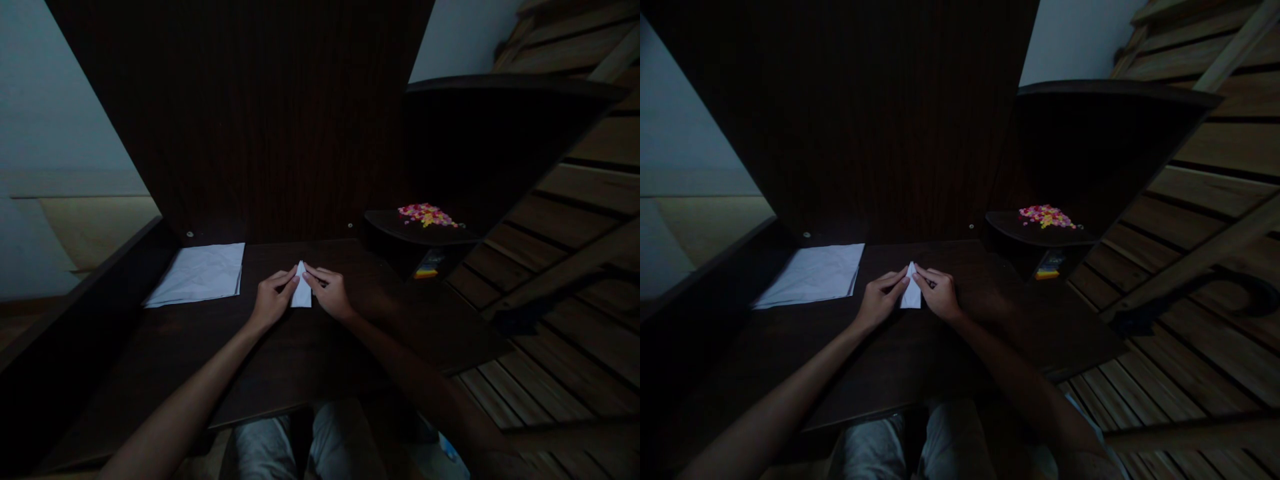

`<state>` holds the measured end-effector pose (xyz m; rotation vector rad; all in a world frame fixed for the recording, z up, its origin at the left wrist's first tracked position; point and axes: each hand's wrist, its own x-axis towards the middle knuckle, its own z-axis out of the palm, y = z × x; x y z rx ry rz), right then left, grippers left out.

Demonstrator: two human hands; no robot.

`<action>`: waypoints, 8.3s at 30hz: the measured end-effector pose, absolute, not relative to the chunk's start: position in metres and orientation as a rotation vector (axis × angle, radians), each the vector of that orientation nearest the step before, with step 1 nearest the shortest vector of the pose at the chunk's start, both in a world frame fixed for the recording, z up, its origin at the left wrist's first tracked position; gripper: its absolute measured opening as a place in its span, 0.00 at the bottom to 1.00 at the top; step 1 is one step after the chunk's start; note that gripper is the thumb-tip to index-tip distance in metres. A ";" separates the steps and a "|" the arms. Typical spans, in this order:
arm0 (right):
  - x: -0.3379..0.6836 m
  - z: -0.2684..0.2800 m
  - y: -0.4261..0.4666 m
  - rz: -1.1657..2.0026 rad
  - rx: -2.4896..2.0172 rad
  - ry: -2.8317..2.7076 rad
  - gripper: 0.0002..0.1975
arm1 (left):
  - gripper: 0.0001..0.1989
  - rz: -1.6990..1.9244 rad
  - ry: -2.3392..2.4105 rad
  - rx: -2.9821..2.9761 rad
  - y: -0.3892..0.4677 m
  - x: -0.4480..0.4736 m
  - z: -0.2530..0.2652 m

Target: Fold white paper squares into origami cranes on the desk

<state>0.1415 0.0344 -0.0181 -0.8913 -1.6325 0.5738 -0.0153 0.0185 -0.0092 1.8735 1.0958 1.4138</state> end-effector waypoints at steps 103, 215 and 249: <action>0.141 -0.010 0.042 1.328 -0.876 -1.121 0.21 | 0.25 1.278 1.063 1.583 0.015 -0.015 0.004; 0.147 -0.017 0.049 1.027 -0.947 -1.231 0.17 | 0.17 1.555 0.964 0.943 0.030 -0.019 -0.001; 0.144 -0.010 0.044 1.285 -0.890 -1.241 0.19 | 0.14 1.508 0.978 1.091 0.031 -0.021 -0.005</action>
